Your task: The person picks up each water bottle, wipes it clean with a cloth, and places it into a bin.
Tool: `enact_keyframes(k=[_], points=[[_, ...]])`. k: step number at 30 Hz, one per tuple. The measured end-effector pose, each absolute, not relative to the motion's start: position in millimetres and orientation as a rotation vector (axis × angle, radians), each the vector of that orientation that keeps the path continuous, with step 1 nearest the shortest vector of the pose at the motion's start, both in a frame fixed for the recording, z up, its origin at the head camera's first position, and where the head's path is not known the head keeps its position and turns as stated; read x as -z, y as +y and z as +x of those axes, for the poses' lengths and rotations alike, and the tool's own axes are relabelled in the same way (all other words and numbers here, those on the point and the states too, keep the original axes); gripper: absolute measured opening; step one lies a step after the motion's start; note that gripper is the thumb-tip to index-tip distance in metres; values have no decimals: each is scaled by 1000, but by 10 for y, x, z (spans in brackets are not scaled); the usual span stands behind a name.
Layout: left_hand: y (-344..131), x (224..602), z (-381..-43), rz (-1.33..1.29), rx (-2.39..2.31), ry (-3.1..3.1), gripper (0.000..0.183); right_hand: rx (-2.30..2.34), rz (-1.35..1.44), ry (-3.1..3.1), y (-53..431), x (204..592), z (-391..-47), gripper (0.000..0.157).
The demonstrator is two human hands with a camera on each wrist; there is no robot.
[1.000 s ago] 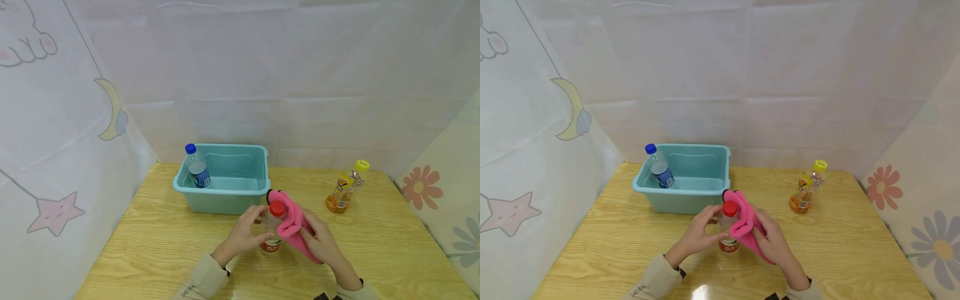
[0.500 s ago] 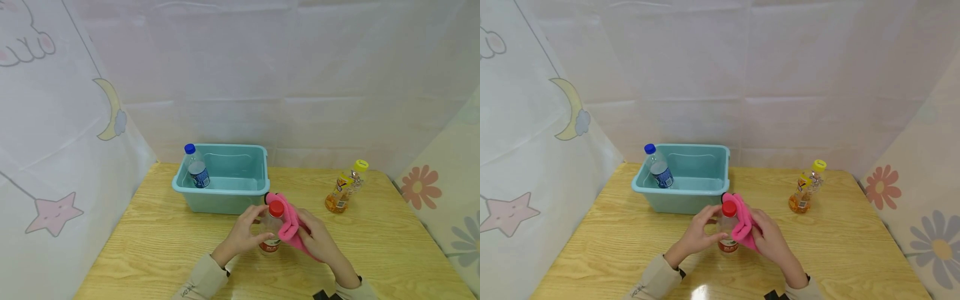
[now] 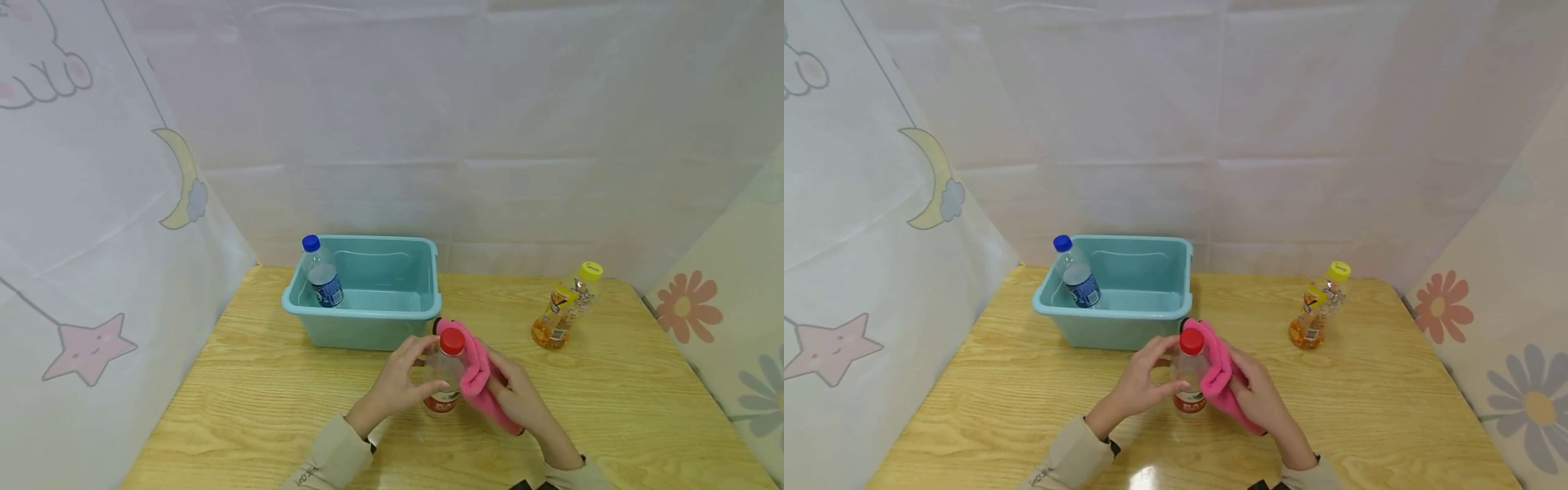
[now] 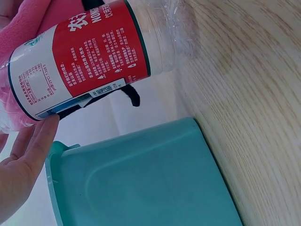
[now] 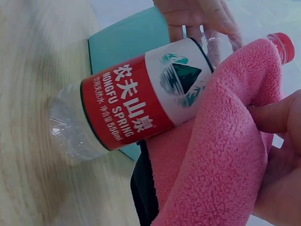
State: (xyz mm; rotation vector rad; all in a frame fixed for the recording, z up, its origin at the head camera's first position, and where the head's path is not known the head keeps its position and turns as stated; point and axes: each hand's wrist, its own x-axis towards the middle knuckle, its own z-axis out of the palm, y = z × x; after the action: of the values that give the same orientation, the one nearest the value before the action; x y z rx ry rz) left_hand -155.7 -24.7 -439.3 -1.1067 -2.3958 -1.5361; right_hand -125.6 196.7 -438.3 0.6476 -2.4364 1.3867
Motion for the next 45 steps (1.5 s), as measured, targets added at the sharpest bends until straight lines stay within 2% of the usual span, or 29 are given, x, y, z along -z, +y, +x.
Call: enact_keyframes(k=[13, 24, 45], points=[[-237, 4398, -1553, -1089, 1569, -2402, 61, -1785, 412, -2502, 1969, 4586, -1243, 47], [-236, 4398, -1548, -1088, 1571, -2394, 63, -2046, 440, -2446, 1968, 4745, -1269, 54], [-244, 4407, -1567, -1129, 1585, -2402, 62, -1922, 218, -2649, 1930, 4904, -1303, 52]])
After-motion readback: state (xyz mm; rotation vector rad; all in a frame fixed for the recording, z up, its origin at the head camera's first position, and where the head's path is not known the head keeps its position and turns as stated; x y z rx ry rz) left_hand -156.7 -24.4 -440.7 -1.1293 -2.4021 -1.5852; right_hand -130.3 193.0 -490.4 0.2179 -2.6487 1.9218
